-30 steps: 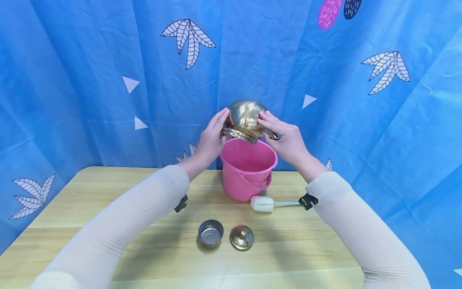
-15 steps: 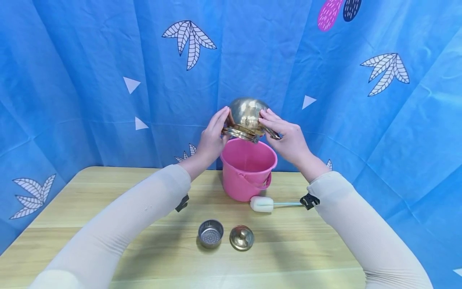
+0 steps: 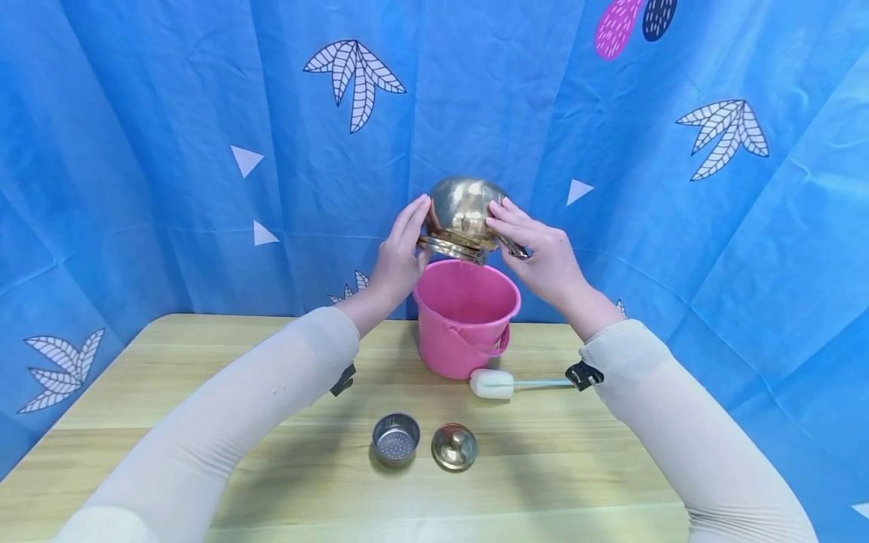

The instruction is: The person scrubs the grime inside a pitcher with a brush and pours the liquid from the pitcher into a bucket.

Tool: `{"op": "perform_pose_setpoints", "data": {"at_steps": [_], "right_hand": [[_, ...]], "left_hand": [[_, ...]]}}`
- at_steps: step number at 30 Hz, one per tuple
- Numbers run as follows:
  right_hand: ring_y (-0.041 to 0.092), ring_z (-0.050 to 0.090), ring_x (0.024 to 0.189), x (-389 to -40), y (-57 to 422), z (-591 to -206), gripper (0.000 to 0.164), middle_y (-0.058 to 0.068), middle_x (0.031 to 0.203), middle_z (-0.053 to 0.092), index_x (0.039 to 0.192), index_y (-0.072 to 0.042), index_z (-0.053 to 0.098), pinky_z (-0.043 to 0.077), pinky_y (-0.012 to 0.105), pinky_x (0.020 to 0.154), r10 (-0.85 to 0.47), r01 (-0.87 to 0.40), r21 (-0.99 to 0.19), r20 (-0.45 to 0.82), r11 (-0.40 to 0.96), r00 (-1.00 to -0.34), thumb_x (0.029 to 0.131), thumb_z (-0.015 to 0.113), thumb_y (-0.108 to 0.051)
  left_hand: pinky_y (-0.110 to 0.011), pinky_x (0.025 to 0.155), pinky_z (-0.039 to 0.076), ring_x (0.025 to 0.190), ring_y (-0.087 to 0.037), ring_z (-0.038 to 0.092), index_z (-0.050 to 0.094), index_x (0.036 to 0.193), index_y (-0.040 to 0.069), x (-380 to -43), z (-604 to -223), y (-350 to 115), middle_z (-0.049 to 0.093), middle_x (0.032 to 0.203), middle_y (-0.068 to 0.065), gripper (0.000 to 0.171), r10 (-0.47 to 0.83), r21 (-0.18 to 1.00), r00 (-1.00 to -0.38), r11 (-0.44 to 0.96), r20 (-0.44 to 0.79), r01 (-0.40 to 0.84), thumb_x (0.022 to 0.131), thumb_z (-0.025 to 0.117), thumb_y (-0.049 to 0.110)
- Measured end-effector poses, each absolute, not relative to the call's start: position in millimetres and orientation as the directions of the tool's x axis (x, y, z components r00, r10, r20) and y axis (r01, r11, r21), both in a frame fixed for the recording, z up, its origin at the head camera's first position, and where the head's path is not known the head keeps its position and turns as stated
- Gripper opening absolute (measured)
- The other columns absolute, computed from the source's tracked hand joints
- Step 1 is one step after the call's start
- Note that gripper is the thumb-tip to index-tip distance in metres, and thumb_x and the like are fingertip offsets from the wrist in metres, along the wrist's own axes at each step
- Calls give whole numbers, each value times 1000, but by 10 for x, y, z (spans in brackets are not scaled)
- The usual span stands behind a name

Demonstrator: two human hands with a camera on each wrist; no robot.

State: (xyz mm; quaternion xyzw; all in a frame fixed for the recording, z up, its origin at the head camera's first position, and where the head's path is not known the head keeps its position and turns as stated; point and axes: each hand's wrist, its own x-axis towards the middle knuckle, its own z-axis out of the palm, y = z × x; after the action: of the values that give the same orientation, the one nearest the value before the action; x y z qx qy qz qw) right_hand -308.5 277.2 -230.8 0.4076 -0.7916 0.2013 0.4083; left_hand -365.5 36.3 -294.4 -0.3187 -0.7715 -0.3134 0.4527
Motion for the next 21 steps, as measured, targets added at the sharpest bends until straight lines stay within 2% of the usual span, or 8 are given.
{"op": "perform_pose_setpoints", "data": {"at_steps": [7,14,21], "right_hand": [[22,51,134,-3065,2767,-2276,48,9,135,62,123,-2,71,39,21,107,-484,-811,25,813,584,-324,79,73,17],[24,52,134,-3019,2768,-2251,49,10,135,62,123,-3,71,39,23,108,-494,-810,56,817,584,-299,79,73,17],[25,51,135,-2998,2772,-2205,49,10,135,62,123,-2,70,40,23,108,-504,-802,82,814,591,-287,78,73,17]], "left_hand": [[-34,90,56,116,-30,63,38,152,2,-3638,-2922,370,39,155,-12,71,206,186,-372,594,905,782,89,67,-8],[-33,96,53,129,-29,54,39,151,0,-3627,-2889,388,40,154,-14,70,206,159,-336,587,919,794,88,67,-9],[-31,95,53,129,-29,54,36,152,0,-3604,-2837,391,38,155,-14,73,209,176,-352,577,912,797,86,65,-12]]}}
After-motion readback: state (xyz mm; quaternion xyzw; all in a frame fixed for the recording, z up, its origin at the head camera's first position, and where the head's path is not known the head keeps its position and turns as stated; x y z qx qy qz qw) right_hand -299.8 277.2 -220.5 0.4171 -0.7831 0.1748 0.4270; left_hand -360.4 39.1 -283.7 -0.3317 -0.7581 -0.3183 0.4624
